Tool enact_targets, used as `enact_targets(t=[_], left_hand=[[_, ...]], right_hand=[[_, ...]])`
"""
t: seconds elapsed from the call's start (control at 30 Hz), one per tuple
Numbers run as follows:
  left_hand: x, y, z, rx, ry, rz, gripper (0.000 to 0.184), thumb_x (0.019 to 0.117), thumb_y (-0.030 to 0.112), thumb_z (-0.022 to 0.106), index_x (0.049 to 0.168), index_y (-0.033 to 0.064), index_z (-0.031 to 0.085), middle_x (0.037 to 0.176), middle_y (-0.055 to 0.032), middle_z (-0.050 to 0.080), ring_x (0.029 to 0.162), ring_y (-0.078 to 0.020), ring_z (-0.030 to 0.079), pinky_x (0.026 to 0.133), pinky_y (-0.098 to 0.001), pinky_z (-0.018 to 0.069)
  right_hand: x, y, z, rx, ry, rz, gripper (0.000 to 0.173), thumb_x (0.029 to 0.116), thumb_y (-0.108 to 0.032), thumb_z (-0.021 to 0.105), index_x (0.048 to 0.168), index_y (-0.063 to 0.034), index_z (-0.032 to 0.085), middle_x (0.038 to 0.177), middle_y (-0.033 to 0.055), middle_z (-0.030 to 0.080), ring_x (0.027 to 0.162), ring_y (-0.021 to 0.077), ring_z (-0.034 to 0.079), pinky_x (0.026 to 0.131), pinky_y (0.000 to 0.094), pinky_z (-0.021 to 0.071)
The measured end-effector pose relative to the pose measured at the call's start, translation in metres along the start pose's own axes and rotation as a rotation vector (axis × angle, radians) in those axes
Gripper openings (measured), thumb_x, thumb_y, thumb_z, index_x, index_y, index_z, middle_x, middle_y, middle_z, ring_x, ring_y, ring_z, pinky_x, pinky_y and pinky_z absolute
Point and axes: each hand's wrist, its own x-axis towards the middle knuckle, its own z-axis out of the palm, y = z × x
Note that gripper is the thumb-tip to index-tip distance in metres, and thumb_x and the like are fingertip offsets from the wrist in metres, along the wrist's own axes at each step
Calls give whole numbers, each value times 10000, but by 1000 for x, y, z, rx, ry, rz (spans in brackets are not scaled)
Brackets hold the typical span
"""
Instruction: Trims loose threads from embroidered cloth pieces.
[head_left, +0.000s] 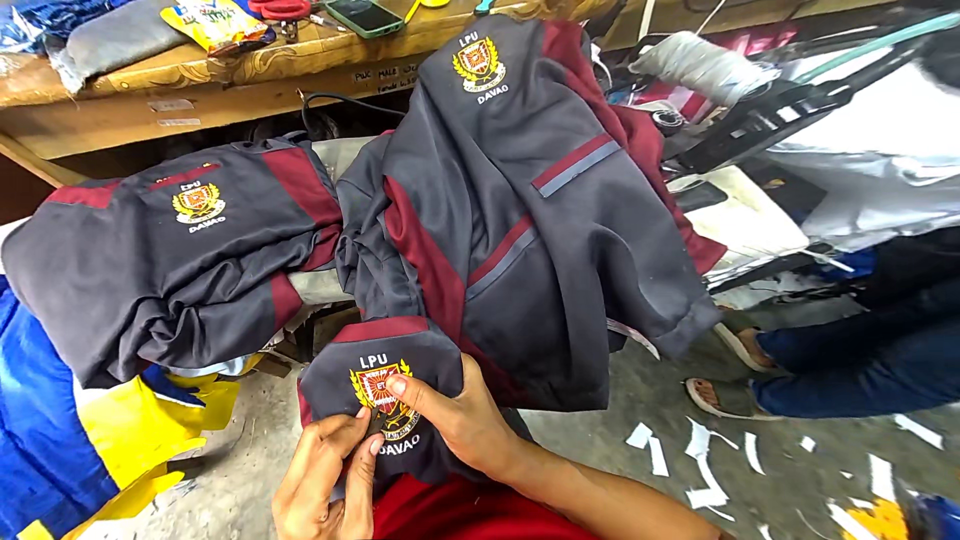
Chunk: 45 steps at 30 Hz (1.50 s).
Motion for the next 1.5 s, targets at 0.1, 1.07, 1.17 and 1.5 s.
enact_targets(t=[0.1,1.07,1.17,1.5], left_hand=[[1,5,-4,51,-32,-6,185,937,109,730,1075,-11,758,1030,-81,707,989,-67,681,867,-179,579],[-4,1,5,-104,60,-93,186,923,100,743,1090,16,748,1046,-50,715,939,-97,707,812,-218,616],[-4,-1,7,-96,75,-63,178,928,113,743,1084,28,753,1044,-40,713,953,-92,702,823,-209,610],[-1,-6,3,-79,34,-3,169,937,141,741,1080,52,753,1045,-26,703,971,-77,691,847,-196,600]], right_hand=[[0,0,0,-32,-1,-19,157,908,15,694,1063,8,668,946,23,746,891,68,724,853,261,616],[-3,0,6,-11,27,-35,178,907,41,679,1082,20,655,961,37,744,906,81,726,865,267,616],[-3,1,5,-2,29,-34,180,908,40,678,1085,23,654,961,41,743,906,83,726,867,266,615],[-2,0,4,9,2,-16,175,915,37,673,1088,16,657,970,38,747,910,83,728,869,271,615]])
